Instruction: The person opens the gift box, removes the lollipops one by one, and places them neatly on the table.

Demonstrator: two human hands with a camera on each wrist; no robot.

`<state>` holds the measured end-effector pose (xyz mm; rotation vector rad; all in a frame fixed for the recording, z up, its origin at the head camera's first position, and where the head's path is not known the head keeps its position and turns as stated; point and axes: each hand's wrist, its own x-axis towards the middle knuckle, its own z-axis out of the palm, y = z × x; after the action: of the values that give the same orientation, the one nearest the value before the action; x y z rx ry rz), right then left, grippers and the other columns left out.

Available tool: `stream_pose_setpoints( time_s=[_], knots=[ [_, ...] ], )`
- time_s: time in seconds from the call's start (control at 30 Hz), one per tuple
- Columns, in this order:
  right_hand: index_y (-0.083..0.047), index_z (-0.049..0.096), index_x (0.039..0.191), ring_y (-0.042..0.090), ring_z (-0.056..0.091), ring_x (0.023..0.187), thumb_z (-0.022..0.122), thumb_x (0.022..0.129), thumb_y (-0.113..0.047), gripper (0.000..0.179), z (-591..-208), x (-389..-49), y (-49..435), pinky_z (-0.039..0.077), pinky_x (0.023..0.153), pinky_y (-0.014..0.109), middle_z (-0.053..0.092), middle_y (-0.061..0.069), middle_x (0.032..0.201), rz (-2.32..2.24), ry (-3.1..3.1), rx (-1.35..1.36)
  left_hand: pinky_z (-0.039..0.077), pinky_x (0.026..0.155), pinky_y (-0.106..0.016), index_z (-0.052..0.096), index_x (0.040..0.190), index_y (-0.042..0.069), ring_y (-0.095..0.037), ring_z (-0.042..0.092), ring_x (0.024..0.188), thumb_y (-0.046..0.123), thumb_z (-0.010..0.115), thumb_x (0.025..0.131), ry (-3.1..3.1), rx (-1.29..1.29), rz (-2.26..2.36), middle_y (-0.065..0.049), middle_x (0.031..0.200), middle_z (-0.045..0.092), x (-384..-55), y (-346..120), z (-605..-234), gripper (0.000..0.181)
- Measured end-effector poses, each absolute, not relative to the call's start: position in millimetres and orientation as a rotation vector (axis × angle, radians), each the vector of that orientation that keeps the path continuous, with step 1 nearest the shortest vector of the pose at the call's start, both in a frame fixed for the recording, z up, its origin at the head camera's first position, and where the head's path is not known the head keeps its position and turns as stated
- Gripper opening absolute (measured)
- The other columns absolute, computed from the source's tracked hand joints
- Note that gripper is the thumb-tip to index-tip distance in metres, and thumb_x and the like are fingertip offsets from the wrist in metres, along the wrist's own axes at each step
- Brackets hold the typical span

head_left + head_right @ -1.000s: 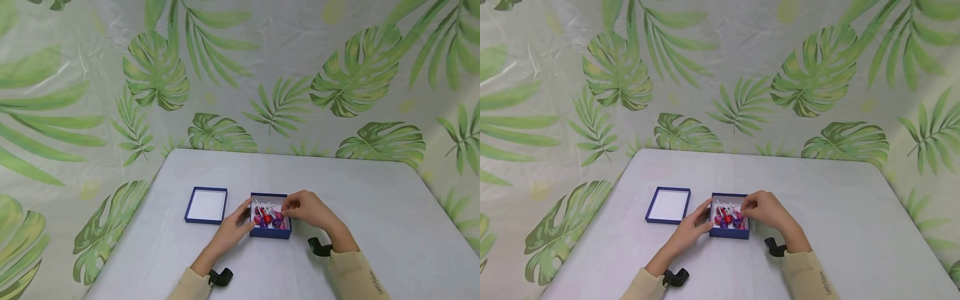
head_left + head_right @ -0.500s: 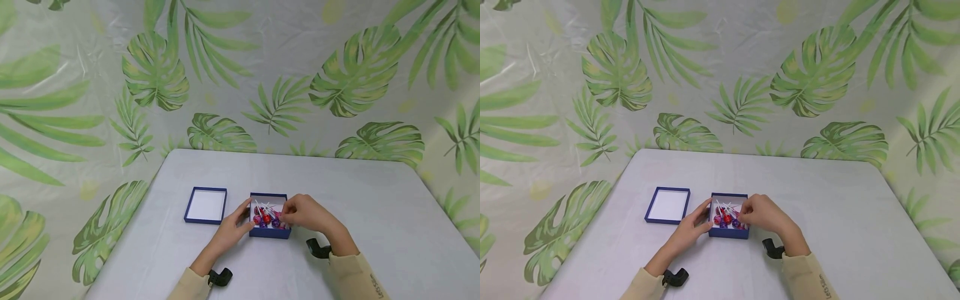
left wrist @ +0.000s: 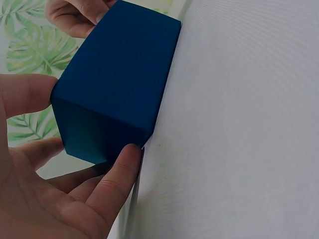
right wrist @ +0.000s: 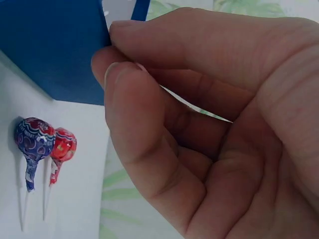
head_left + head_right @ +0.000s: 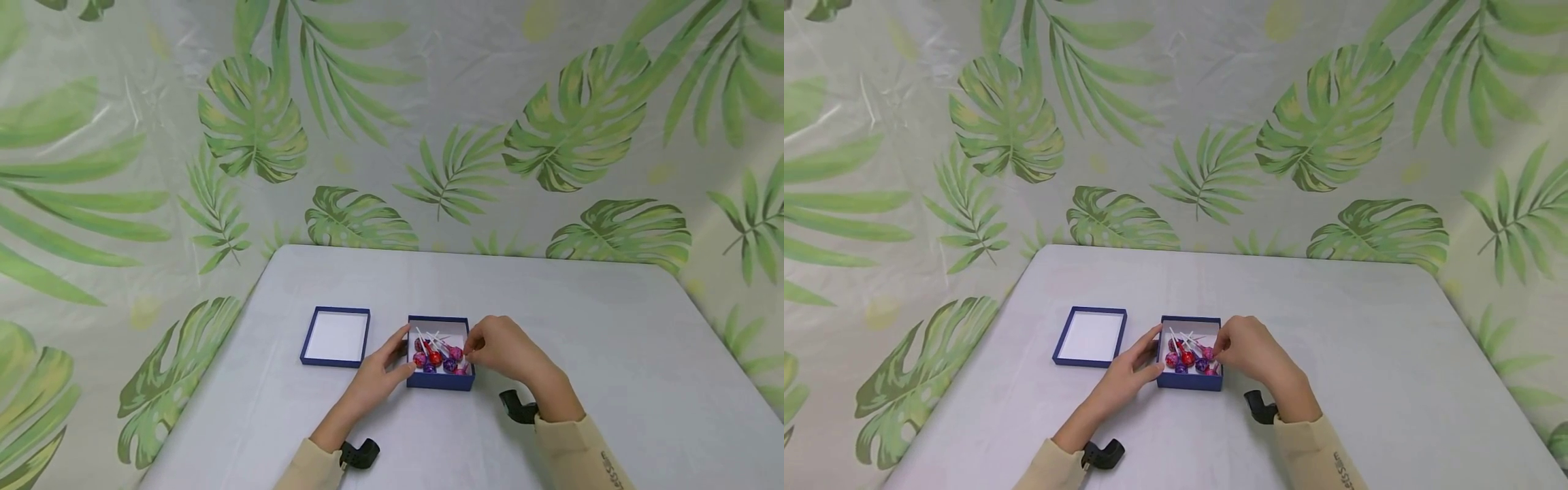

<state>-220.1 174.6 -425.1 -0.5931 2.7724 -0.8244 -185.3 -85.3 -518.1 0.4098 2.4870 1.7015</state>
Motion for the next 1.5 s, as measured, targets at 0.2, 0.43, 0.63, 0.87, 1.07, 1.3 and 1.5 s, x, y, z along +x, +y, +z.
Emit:
stream_pose_setpoints(
  time_s=[0.2, 0.43, 0.63, 0.87, 1.07, 1.3, 1.5],
  knots=[
    [-0.014, 0.071, 0.069, 0.015, 0.052, 0.063, 0.073, 0.08, 0.001, 0.018, -422, -215, 174, 0.047, 0.056, 0.031, 0.06, -0.007, 0.066, -0.801, 2.777, -0.647, 0.04, 0.111, -0.043, 0.031, 0.159, 0.031, -0.029, 0.045, 0.139, 0.027, 0.064, 0.099, 2.497, 0.412, 1.685, -0.012, 0.155, 0.043, -184, -86, -520, 0.068],
    [-0.013, 0.07, 0.069, 0.015, 0.053, 0.061, 0.07, 0.079, 0.003, 0.019, -415, -210, 174, 0.047, 0.055, 0.031, 0.06, -0.006, 0.066, -0.793, 2.764, -0.634, 0.041, 0.11, -0.043, 0.031, 0.159, 0.031, -0.03, 0.045, 0.139, 0.028, 0.063, 0.099, 2.501, 0.409, 1.679, -0.012, 0.156, 0.042, -183, -87, -521, 0.068],
    [-0.013, 0.072, 0.073, 0.014, 0.056, 0.062, 0.069, 0.081, 0.003, 0.018, -413, -210, 181, 0.05, 0.058, 0.031, 0.063, -0.005, 0.07, -0.834, 2.761, -0.626, 0.039, 0.112, -0.043, 0.032, 0.159, 0.031, -0.029, 0.045, 0.139, 0.026, 0.064, 0.099, 2.479, 0.41, 1.705, -0.012, 0.156, 0.042, -184, -82, -519, 0.068],
    [-0.01, 0.076, 0.08, 0.012, 0.061, 0.064, 0.071, 0.084, 0.002, 0.014, -419, -207, 194, 0.055, 0.06, 0.029, 0.068, -0.004, 0.076, -0.89, 2.745, -0.547, 0.039, 0.112, -0.039, 0.032, 0.159, 0.031, -0.028, 0.045, 0.14, 0.027, 0.064, 0.099, 2.448, 0.43, 1.72, -0.012, 0.155, 0.043, -187, -73, -523, 0.068],
    [-0.014, 0.075, 0.077, 0.014, 0.058, 0.067, 0.072, 0.081, 0.001, 0.015, -425, -205, 194, 0.052, 0.059, 0.03, 0.066, -0.006, 0.074, -0.902, 2.769, -0.544, 0.039, 0.112, -0.039, 0.032, 0.159, 0.034, -0.028, 0.045, 0.139, 0.029, 0.064, 0.099, 2.473, 0.418, 1.696, -0.011, 0.155, 0.043, -187, -75, -522, 0.068],
    [-0.016, 0.076, 0.079, 0.015, 0.058, 0.068, 0.072, 0.084, -0.004, 0.014, -427, -201, 191, 0.051, 0.059, 0.031, 0.068, -0.004, 0.075, -0.954, 2.78, -0.521, 0.038, 0.112, -0.04, 0.031, 0.16, 0.031, -0.028, 0.044, 0.14, 0.03, 0.063, 0.099, 2.484, 0.405, 1.675, -0.012, 0.156, 0.041, -184, -82, -519, 0.069],
    [-0.017, 0.077, 0.083, 0.015, 0.06, 0.07, 0.073, 0.087, -0.008, 0.011, -424, -201, 190, 0.053, 0.062, 0.031, 0.07, -0.004, 0.08, -1.008, 2.799, -0.492, 0.04, 0.111, -0.043, 0.031, 0.159, 0.034, -0.03, 0.045, 0.139, 0.031, 0.063, 0.099, 2.502, 0.406, 1.675, -0.013, 0.155, 0.042, -185, -85, -519, 0.068]
  ],
)
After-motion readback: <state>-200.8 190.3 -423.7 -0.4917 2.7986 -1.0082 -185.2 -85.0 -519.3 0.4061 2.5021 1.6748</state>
